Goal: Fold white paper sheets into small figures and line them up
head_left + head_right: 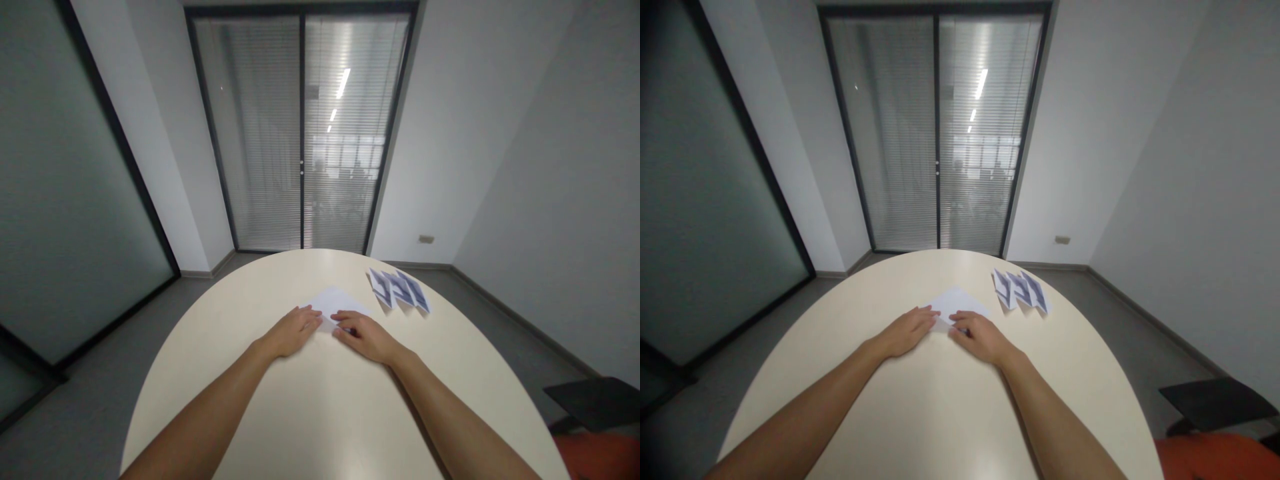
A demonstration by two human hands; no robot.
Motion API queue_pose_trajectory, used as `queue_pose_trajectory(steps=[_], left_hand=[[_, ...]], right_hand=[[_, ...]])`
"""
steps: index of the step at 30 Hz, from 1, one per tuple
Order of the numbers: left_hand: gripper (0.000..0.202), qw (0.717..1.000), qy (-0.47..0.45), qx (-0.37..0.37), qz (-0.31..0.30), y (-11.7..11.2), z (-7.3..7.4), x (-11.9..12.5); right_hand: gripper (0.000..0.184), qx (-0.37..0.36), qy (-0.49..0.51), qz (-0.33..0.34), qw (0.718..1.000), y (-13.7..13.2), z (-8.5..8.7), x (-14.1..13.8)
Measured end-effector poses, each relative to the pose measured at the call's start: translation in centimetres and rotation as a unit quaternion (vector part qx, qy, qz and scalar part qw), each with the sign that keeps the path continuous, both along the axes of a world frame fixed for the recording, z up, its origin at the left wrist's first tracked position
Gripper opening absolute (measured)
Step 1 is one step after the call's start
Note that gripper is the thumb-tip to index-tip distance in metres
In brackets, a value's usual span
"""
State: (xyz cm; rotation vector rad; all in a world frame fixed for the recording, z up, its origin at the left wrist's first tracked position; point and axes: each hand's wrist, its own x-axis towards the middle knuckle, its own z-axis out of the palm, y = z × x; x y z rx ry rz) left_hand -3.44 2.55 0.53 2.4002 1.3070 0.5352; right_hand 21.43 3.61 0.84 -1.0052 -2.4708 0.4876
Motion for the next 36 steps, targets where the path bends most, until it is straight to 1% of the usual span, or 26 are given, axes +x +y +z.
queue_pose_trajectory(steps=[3,5,12,15,19,22,25,30,33,36], left_hand=[[0.05,0.999,-0.036,0.019,0.002,-0.1,0.3,0.2],[0.047,0.999,-0.042,0.031,0.008,-0.1,0.4,0.2],[0.032,0.995,-0.002,0.079,0.054,0.1,0.1,0.1],[0.03,0.994,0.0,0.089,0.063,0.3,-0.1,0.0],[0.026,0.994,0.001,0.088,0.063,0.4,-0.3,0.0],[0.027,0.994,0.002,0.093,0.063,0.4,-0.4,0.0],[0.028,0.993,0.017,0.104,0.062,0.3,-0.4,0.0],[0.032,0.991,0.042,0.117,0.056,0.3,-0.4,0.1],[0.035,0.987,0.066,0.123,0.079,0.3,-0.2,0.2],[0.033,0.98,0.103,0.138,0.104,-0.1,0.6,0.6]], right_hand=[[0.044,0.001,0.006,0.005,1.0,0.0,0.1,0.0],[0.042,0.002,0.009,0.005,1.0,-0.1,0.2,0.0],[0.037,0.016,0.014,-0.003,1.0,-0.5,1.1,-0.3],[0.034,0.026,0.011,-0.015,0.999,-0.4,0.9,-0.3],[0.034,0.036,0.021,-0.027,0.999,0.0,0.1,-0.1],[0.044,0.038,0.033,-0.035,0.998,0.0,-0.3,-0.1],[0.051,0.045,0.036,-0.029,0.998,-0.3,-0.2,-0.3],[0.038,0.08,0.002,-0.008,0.997,-0.7,0.4,-0.9],[0.038,0.089,-0.009,-0.008,0.996,-0.8,0.5,-1.1],[0.039,0.09,-0.015,-0.003,0.996,-0.9,0.6,-1.3]])
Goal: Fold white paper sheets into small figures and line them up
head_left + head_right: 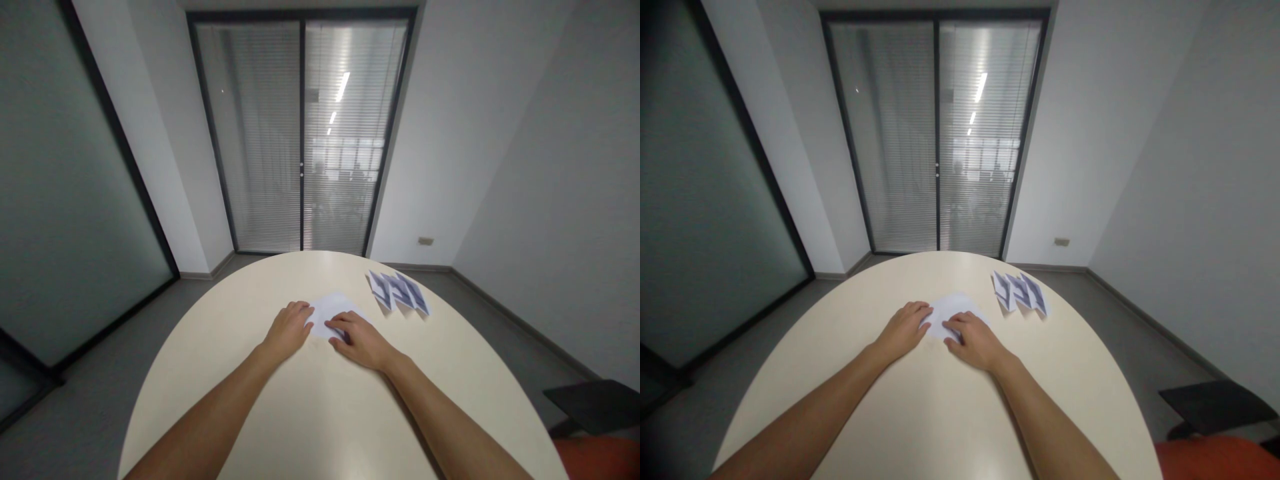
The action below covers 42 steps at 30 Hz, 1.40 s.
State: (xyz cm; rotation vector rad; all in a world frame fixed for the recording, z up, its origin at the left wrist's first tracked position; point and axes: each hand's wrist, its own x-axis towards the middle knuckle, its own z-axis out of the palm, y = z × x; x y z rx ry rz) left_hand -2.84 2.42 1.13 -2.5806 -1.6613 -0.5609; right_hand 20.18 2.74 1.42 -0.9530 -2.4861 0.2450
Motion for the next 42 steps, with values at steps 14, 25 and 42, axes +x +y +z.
queue_pose_trajectory(steps=[14,25,42], left_hand=[[0.054,0.991,0.089,-0.088,0.056,-3.0,-0.7,3.0],[0.063,0.983,0.096,-0.096,0.127,-3.3,-0.4,3.5],[0.075,0.982,0.063,-0.085,0.156,-1.1,-1.0,1.5]], right_hand=[[0.035,0.015,-0.031,0.011,0.999,-0.1,0.2,-0.3],[0.047,-0.007,-0.04,0.058,0.998,-0.4,-0.1,-0.9],[0.054,-0.012,-0.062,0.049,0.997,-0.8,0.8,-0.7]])
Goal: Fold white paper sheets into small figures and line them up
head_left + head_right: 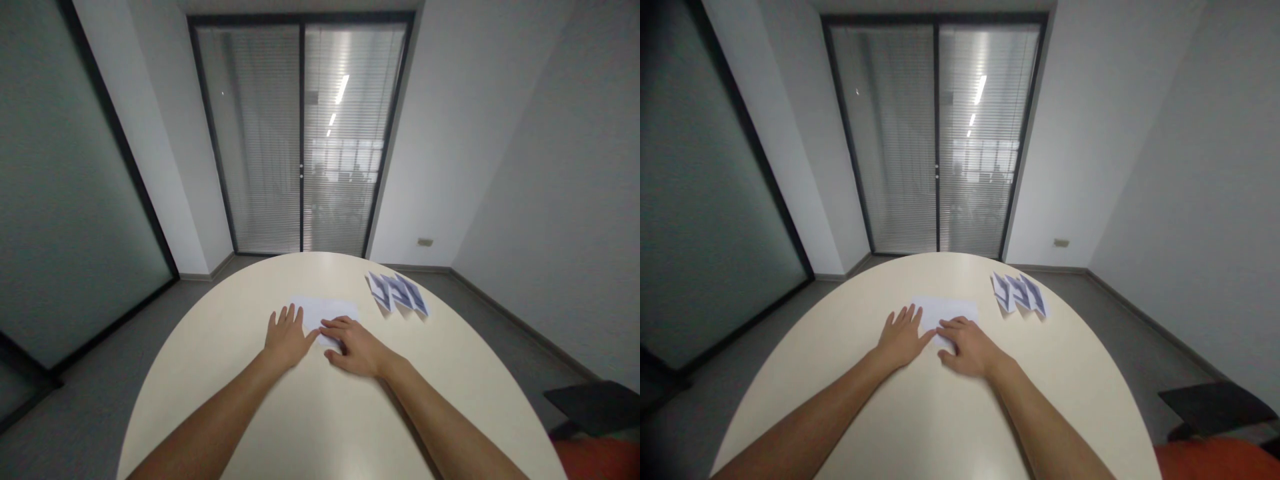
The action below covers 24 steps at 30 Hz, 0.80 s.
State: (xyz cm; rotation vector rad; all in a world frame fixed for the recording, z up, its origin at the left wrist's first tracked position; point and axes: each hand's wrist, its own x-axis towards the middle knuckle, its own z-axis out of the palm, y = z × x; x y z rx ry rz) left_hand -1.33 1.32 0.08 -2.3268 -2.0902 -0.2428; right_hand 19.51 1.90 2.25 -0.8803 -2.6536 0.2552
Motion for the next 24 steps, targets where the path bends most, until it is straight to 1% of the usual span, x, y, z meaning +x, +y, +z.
queue_pose_trajectory(steps=[2,4,8,10,14,16,19,21,24], left_hand=[[0.067,1.0,0.02,0.021,0.013,-0.5,0.3,0.5],[0.06,0.999,0.032,0.033,0.002,-1.0,0.5,0.9],[0.061,0.999,0.031,0.035,-0.026,-1.2,0.4,1.0],[0.062,0.999,0.024,0.024,-0.036,-1.0,0.3,0.7],[0.054,0.998,0.018,0.019,-0.06,-0.8,0.6,0.4],[0.049,0.996,0.016,0.028,-0.085,-1.1,0.9,0.7],[0.049,0.992,0.011,0.025,-0.119,-1.5,1.0,1.1],[0.051,0.992,0.005,0.016,-0.128,-1.6,1.0,1.1],[0.051,0.991,-0.002,0.009,-0.137,-1.2,0.8,0.7]], right_hand=[[0.054,0.0,0.002,0.008,1.0,0.0,0.0,0.0],[0.054,-0.002,0.003,0.008,1.0,-0.1,0.0,-0.1],[0.054,-0.014,0.008,0.001,1.0,0.0,-0.1,0.0],[0.056,-0.019,0.015,0.011,1.0,0.1,-0.3,0.0],[0.06,-0.033,0.014,0.024,0.999,0.2,-0.6,0.1],[0.059,-0.039,0.016,0.019,0.999,0.3,-0.8,0.1],[0.053,-0.035,0.027,0.017,0.999,0.5,-1.1,0.2],[0.052,-0.03,0.03,0.005,0.999,0.6,-1.2,0.3],[0.057,-0.033,0.019,-0.028,0.999,0.9,-1.4,0.7]])
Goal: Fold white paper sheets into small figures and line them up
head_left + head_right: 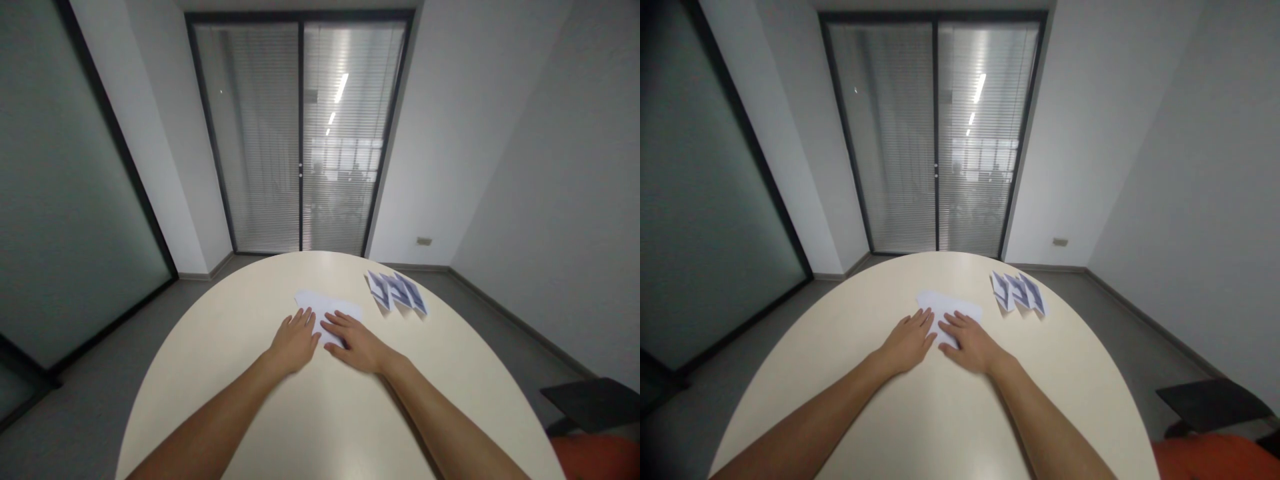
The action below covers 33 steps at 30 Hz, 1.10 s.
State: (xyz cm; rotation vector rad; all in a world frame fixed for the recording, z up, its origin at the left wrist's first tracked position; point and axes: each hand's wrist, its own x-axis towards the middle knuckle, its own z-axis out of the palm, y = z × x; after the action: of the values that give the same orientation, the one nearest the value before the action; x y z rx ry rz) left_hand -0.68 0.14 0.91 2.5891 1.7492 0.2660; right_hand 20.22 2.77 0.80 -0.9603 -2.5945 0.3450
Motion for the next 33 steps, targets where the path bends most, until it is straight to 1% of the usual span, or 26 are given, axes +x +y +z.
queue_pose_trajectory(steps=[4,6,9,14,21,24,29,33], left_hand=[[0.049,1.0,-0.014,-0.001,-0.02,1.1,-0.7,-0.9],[0.046,0.999,-0.03,0.008,-0.028,1.7,-1.1,-1.2],[0.041,0.997,-0.058,0.023,-0.044,2.2,-1.3,-1.5],[0.038,0.993,-0.098,0.026,-0.065,2.4,-1.0,-1.7],[0.044,0.993,-0.09,0.008,-0.082,1.6,-0.1,-2.0],[0.046,0.993,-0.076,0.012,-0.09,1.3,0.2,-2.1],[0.043,0.99,-0.083,0.019,-0.116,1.4,0.1,-2.3],[0.037,0.988,-0.109,0.018,-0.111,1.7,-0.3,-2.4]], right_hand=[[0.064,-0.012,-0.023,-0.02,0.999,0.3,-0.4,0.5],[0.064,-0.01,-0.015,-0.01,1.0,0.3,-0.3,0.7],[0.06,0.003,0.001,0.018,1.0,0.2,0.1,0.7],[0.05,0.012,0.004,0.045,0.999,0.0,1.0,0.6],[0.045,-0.029,0.019,-0.003,0.999,0.1,1.2,0.7],[0.041,-0.038,0.035,-0.012,0.999,0.0,1.2,0.7],[0.038,-0.045,0.045,-0.01,0.998,-0.2,1.7,0.6],[0.042,-0.064,0.044,-0.015,0.997,-0.2,1.9,0.7]])
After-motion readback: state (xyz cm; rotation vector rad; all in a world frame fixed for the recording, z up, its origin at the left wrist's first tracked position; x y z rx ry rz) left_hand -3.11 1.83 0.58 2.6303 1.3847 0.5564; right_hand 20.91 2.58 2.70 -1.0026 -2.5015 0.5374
